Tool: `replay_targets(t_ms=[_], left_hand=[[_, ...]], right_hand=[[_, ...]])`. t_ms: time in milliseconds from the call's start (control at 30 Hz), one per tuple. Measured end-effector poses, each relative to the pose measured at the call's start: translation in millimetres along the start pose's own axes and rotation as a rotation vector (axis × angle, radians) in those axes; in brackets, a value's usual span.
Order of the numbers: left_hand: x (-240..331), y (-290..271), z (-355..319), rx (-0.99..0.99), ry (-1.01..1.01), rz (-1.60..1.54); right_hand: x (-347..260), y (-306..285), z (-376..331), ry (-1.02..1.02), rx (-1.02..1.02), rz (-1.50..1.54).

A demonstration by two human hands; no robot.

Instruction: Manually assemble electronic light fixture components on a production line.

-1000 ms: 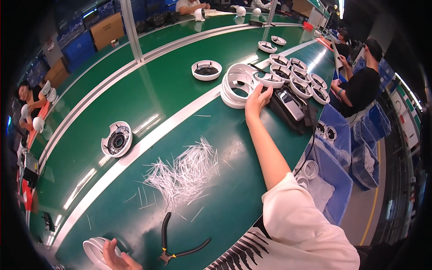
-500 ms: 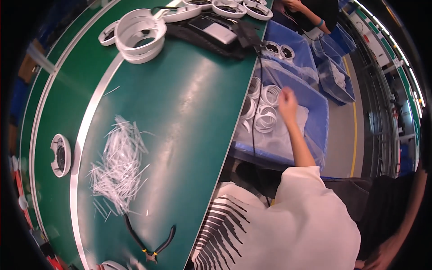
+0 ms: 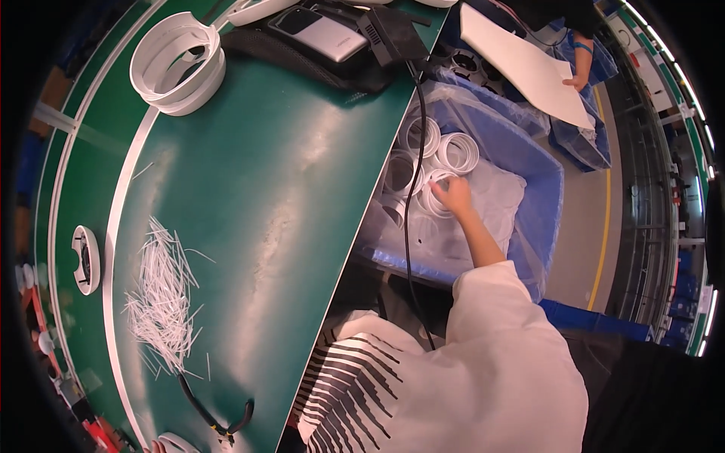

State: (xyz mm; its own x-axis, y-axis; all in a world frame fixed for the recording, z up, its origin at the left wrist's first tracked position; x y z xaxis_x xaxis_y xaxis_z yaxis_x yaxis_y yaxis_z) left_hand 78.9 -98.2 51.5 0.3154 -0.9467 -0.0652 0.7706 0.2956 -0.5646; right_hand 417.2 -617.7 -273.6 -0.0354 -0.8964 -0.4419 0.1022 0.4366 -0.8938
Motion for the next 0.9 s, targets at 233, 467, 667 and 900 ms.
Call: replay_targets(t_ms=[233, 467, 667, 900], left_hand=[[14, 7, 8, 0.016, 0.026, -0.005], [14, 6, 5, -0.038, -0.033, -0.045], [1, 13, -9, -0.048, -0.033, -0.057], [-16, 10, -17, -0.03, -0.082, -0.084]], right_hand=[[-1, 22, -13, -0.008, -0.231, 0.009], [-18, 48, -26, 0.381, -0.372, -0.03], [7, 49, -32, 0.314, -0.346, -0.068], [4, -59, -6, 0.374, -0.34, 0.352]])
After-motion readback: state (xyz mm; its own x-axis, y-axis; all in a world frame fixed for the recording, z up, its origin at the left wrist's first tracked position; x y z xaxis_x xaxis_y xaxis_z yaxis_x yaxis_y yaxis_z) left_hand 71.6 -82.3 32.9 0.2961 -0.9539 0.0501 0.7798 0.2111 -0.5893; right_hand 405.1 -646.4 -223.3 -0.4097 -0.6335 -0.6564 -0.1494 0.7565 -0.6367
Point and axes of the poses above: each hand's wrist, its own z-axis towards the middle knuckle, its own y-axis out of the palm, x = y × z, the point moved 2 cm from there along z, towards the middle knuckle, and after that the axes turned 9 degrees about z, right-handed, at the moved point
